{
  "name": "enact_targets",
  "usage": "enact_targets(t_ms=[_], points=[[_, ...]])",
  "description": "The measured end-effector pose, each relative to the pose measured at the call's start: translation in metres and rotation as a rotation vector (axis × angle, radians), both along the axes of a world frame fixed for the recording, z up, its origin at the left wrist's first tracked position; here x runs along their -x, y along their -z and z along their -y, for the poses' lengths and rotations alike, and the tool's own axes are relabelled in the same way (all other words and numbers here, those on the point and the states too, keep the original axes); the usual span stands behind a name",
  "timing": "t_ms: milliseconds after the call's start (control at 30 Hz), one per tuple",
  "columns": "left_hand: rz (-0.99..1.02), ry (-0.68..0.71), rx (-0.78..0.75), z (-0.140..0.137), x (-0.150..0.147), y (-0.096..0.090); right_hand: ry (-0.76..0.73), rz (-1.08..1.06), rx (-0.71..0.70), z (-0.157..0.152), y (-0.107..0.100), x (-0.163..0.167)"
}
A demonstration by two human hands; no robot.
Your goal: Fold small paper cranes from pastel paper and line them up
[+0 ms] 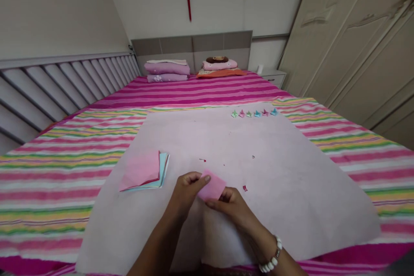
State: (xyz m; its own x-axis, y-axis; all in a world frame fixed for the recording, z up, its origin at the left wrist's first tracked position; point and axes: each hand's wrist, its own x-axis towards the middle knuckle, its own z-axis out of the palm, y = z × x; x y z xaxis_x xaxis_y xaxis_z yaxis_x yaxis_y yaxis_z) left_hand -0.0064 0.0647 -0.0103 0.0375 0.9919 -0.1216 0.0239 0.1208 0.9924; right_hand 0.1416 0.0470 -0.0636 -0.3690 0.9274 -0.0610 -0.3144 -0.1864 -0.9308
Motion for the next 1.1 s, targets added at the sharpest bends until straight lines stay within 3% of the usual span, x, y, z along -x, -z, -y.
enact_targets(t_ms=[100, 367, 500, 767, 1100], points=[[-0.018, 0.001, -0.036, 0.0, -0.001, 0.003, 0.056, 0.076, 0.0, 0.0, -0.006, 0.0], [-0.147, 0.106, -0.368, 0.007, 0.012, 0.005, 0.114, 0.12, -0.059, 0.0, -0.009, -0.005], [-0.161, 0.141, -0.459, 0.009, 0.013, 0.005, 0.106, 0.094, -0.07, -0.001, -0.009, -0.004], [-0.083, 0.148, -0.45, 0.015, 0.012, 0.005, 0.114, 0.061, -0.06, 0.001, -0.013, -0.003], [0.104, 0.273, -0.152, 0.021, 0.007, 0.004, 0.141, 0.131, -0.071, 0.0, -0.012, -0.004]])
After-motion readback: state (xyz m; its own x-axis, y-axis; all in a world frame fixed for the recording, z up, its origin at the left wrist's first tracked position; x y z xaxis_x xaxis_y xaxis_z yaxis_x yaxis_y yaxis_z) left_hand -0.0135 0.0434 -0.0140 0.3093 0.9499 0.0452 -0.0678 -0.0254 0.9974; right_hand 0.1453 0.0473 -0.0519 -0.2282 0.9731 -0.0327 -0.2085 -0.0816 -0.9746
